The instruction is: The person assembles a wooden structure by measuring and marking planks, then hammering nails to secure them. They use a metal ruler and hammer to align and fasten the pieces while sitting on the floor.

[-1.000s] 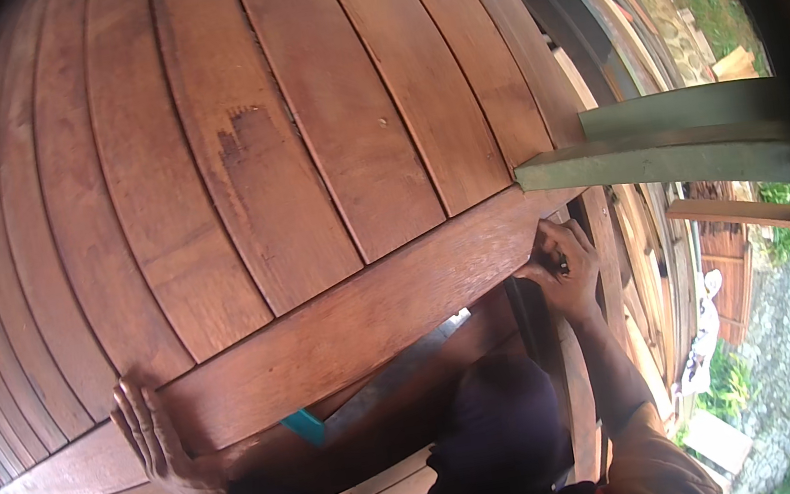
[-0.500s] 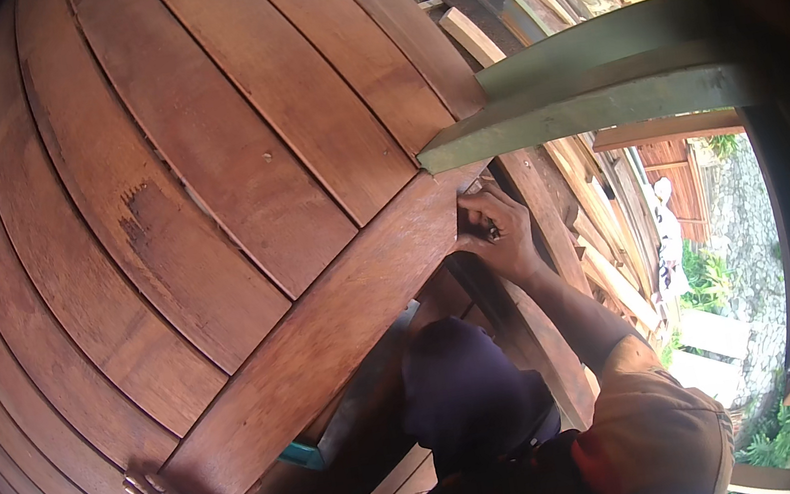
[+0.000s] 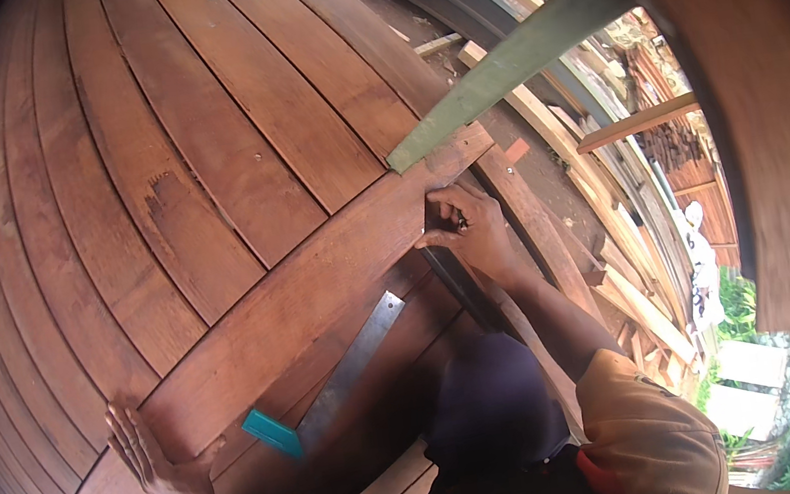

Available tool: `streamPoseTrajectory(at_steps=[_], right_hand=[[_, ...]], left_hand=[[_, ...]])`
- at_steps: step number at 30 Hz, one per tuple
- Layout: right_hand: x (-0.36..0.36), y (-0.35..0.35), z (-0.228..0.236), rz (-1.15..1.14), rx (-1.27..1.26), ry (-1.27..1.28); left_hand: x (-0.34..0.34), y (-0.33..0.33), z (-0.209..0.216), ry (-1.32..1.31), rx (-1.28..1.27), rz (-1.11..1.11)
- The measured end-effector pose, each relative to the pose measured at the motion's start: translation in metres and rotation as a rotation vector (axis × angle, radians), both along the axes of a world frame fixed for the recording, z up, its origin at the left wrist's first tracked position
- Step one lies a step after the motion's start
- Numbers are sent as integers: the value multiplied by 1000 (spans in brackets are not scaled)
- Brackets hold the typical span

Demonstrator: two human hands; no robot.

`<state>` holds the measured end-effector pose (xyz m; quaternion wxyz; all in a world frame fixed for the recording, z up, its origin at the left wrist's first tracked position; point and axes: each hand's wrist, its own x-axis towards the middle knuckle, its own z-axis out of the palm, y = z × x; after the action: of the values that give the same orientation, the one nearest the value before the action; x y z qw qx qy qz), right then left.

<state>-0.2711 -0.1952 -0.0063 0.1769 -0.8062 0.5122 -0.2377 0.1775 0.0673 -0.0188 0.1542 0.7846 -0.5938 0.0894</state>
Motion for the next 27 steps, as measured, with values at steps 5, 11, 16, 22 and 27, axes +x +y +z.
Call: streamPoseTrajectory(at_steps=[5, 11, 16, 22, 27], right_hand=[[-36, -6, -31, 26, 43, -339], [-28, -18, -36, -74, 289, -968], [-41, -21, -60, -275, 123, -1037], [-33, -15, -51, -348, 9, -1019], [-45, 0, -47, -300, 16, -1028]], left_hand=[[-8, -3, 1, 15, -12, 1], [-8, 2, 7, 33, -8, 20], [-31, -9, 10, -23, 5, -90], [-142, -94, 19, -76, 131, -348], [-200, -137, -2, -142, 160, -205]])
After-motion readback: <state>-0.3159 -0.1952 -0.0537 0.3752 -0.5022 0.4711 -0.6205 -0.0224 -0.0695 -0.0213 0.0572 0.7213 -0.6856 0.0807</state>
